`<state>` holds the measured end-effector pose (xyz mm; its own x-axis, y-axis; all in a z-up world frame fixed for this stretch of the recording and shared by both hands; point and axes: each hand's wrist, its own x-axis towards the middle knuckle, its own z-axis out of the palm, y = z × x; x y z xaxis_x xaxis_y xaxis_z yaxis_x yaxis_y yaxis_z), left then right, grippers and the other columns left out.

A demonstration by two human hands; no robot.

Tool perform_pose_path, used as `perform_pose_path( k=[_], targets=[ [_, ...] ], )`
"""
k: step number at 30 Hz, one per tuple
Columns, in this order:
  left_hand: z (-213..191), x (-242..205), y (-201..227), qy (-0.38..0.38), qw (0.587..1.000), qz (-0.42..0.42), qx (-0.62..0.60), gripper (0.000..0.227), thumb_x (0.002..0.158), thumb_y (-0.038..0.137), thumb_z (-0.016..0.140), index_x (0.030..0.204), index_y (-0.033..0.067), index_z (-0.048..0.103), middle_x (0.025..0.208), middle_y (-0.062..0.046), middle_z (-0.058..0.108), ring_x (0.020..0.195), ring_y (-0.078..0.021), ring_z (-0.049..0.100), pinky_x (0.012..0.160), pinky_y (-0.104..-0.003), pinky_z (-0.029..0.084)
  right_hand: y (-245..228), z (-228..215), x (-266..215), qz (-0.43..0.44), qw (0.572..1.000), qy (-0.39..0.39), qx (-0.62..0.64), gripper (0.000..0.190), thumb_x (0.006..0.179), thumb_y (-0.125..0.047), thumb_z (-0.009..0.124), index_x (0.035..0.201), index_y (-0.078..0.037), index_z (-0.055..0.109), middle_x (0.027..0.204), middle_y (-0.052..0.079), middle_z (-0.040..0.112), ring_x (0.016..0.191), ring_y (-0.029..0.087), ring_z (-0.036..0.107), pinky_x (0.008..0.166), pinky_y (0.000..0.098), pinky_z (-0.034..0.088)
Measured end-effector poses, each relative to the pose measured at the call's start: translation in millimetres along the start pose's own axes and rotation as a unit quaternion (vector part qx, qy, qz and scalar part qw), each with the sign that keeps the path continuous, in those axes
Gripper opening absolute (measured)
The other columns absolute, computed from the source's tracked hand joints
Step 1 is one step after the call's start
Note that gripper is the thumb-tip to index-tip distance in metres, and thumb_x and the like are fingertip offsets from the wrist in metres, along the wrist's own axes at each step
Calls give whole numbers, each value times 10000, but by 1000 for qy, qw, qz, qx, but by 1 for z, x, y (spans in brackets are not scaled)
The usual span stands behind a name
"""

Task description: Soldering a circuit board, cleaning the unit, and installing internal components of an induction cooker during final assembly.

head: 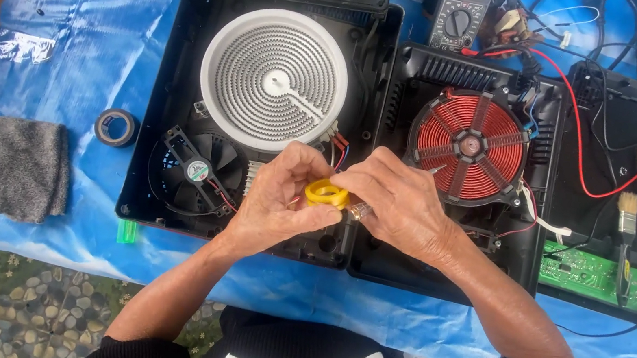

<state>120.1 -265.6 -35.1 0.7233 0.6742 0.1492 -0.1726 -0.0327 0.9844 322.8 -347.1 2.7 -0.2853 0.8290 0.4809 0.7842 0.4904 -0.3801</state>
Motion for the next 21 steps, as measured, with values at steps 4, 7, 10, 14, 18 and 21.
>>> perform_pose_path(
  k=[4, 7, 10, 14, 18, 21],
  targets=[
    [2, -4, 3, 11, 989, -29, -142, 484, 830, 116, 849, 1212, 31, 563, 1070, -180, 687, 967, -218, 698, 872, -343, 604, -1, 3, -2, 21, 999, 35, 9, 327, 862, -64, 796, 1141, -183, 672, 965, -34, 636, 863, 171, 616, 716, 315, 631],
    [4, -7, 6, 33, 981, -47, -186, 460, 846, 83, 823, 1216, 28, 554, 1093, -174, 680, 986, -204, 689, 899, -340, 596, -7, 4, 2, 35, 998, 48, 7, 338, 860, -48, 803, 1149, -161, 670, 939, -14, 639, 838, 184, 621, 692, 321, 632],
    [4, -9, 7, 55, 979, -44, -192, 454, 834, 57, 829, 1199, 21, 561, 1101, -189, 682, 988, -215, 691, 906, -354, 594, -9, 4, 3, 45, 997, 69, -1, 305, 866, -61, 809, 1128, -143, 675, 891, -9, 636, 800, 187, 622, 644, 300, 616],
    [6, -10, 12, 77, 977, -32, -195, 443, 829, 64, 839, 1183, 21, 576, 1113, -198, 685, 1000, -226, 690, 915, -361, 597, -5, 3, 1, 25, 995, 71, -65, 172, 923, -132, 782, 1058, -179, 686, 885, -67, 629, 766, 119, 601, 596, 243, 583],
    [5, -11, 7, 81, 977, -33, -196, 435, 825, 63, 844, 1178, 20, 594, 1118, -208, 691, 1001, -237, 700, 923, -367, 600, -7, 1, 0, -2, 991, 72, -111, 119, 953, -152, 746, 1052, -168, 681, 908, -42, 614, 795, 149, 597, 616, 262, 582],
    [7, -13, 3, 93, 973, -36, -209, 414, 820, 51, 843, 1159, 29, 607, 1111, -207, 693, 960, -232, 708, 851, -334, 615, -5, 5, -2, -27, 982, 85, -168, 84, 963, -145, 740, 997, -153, 664, 895, 2, 558, 804, 189, 564, 584, 284, 579]
  ],
)
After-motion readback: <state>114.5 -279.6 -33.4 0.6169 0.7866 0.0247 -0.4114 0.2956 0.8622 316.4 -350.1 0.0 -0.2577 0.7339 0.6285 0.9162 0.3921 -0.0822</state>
